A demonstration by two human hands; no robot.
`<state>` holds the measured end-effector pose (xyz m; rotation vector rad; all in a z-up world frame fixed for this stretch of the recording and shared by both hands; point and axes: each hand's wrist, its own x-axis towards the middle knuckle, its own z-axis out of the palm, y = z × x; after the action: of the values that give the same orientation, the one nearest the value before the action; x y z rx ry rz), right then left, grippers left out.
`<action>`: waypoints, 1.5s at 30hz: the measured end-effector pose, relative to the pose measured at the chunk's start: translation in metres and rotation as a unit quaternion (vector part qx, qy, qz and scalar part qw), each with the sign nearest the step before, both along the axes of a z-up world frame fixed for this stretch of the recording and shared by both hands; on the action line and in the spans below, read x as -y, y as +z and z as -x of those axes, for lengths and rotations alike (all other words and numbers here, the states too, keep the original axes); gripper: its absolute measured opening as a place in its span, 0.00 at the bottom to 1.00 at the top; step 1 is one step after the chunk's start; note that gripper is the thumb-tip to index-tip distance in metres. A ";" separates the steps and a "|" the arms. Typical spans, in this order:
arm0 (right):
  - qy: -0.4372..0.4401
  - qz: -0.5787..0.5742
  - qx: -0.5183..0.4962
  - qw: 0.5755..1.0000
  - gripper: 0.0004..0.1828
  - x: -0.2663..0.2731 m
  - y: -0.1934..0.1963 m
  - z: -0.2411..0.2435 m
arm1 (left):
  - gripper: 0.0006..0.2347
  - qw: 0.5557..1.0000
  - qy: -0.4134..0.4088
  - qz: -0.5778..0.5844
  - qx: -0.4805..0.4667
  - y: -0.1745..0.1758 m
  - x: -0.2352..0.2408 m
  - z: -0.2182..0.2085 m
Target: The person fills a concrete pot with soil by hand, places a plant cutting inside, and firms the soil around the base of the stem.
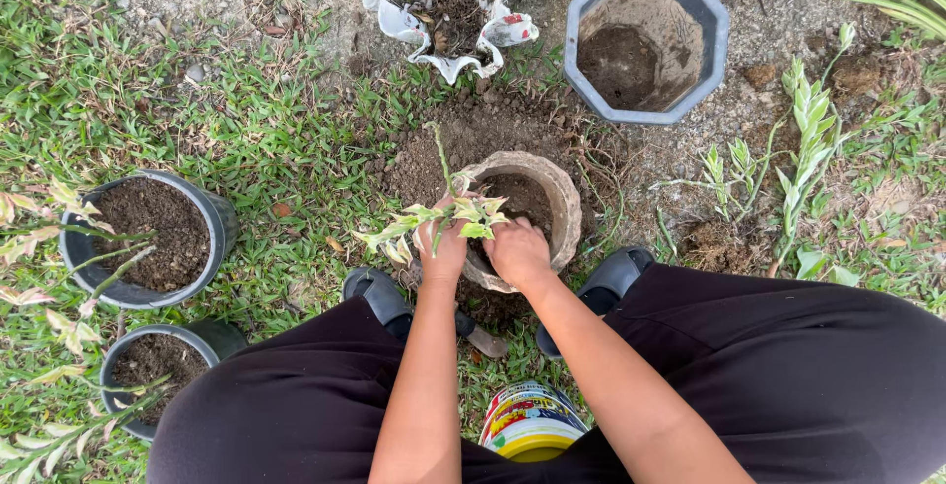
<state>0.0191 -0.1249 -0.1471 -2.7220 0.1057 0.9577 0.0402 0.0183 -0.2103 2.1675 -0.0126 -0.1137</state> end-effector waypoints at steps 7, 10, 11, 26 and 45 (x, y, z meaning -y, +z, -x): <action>-0.037 -0.029 0.021 0.999 0.27 0.000 0.003 0.006 | 0.07 1.000 0.011 0.011 -0.006 0.002 0.002 -0.006; -0.017 -0.021 0.053 0.998 0.29 0.002 -0.017 0.005 | 0.14 0.990 0.086 0.072 -0.091 0.022 0.003 -0.009; 0.019 -0.001 0.067 0.998 0.29 0.002 -0.025 0.002 | 0.12 0.991 0.044 0.030 -0.121 0.027 0.002 -0.010; -0.006 -0.007 -0.039 0.999 0.30 -0.007 0.010 -0.003 | 0.13 0.994 0.047 0.009 -0.097 0.022 -0.001 -0.009; -0.009 -0.017 -0.169 0.985 0.29 0.009 -0.001 0.004 | 0.09 0.990 -0.119 -0.024 -0.065 -0.002 0.032 0.001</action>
<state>0.0149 -0.1341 -0.1481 -2.4971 0.1743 1.3934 0.0396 -0.0134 -0.2122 2.1952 -0.1973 -0.3950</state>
